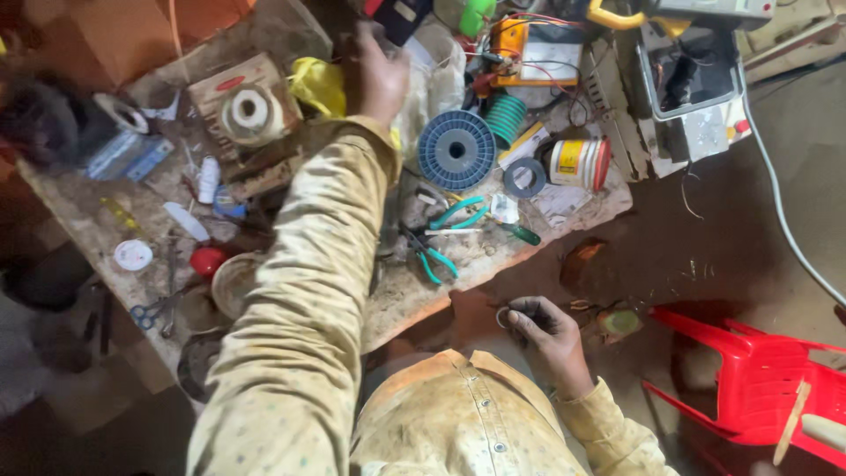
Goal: The person sits at a cluttered workbench and uses green-handled pliers to cut and manipulate wire on small metal components, working on one part at a time and picking up new parts from the bench as they go.
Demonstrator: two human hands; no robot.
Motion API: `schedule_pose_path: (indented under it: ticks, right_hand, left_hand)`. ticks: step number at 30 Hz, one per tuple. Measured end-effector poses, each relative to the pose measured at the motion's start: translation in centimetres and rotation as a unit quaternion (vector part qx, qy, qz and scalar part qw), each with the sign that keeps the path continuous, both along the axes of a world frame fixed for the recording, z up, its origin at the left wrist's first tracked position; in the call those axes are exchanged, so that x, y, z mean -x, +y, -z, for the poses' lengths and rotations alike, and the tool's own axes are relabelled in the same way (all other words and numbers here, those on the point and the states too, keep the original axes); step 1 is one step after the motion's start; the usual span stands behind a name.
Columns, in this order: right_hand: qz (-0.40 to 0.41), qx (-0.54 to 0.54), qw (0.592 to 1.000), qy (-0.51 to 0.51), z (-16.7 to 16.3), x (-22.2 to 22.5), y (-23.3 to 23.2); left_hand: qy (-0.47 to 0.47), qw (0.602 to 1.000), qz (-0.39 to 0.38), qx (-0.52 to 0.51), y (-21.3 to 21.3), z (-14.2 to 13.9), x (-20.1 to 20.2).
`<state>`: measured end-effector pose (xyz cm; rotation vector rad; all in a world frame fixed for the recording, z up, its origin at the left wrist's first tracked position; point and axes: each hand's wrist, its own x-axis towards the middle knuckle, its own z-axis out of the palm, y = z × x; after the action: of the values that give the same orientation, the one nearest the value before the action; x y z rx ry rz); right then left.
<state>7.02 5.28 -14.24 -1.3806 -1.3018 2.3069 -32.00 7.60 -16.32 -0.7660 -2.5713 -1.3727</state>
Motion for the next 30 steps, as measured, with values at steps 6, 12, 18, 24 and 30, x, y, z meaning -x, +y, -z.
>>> schedule_pose_path:
  ticks: [6,12,18,24,30]
  right_hand:
    - [-0.038,-0.024,0.993,-0.105,0.5,-1.6,2.2]
    - [-0.065,-0.056,0.992,-0.09,1.4,-1.6,2.5]
    - [-0.055,-0.074,0.993,-0.076,1.9,-2.3,2.6]
    - [0.022,0.016,1.0,0.0,2.7,-2.2,0.6]
    - [-0.04,-0.065,0.997,0.016,0.8,-0.7,-0.7]
  left_hand:
    - [-0.083,0.983,-0.001,0.164,0.7,0.0,2.0]
    - [-0.127,0.966,-0.034,0.221,0.6,1.4,2.0]
    - [-0.107,0.987,0.028,0.121,-2.1,-0.2,0.2]
    - [-0.108,0.985,0.132,0.011,-7.9,-4.8,-4.8]
    - [-0.101,0.972,0.206,-0.05,-15.8,-10.1,-10.7]
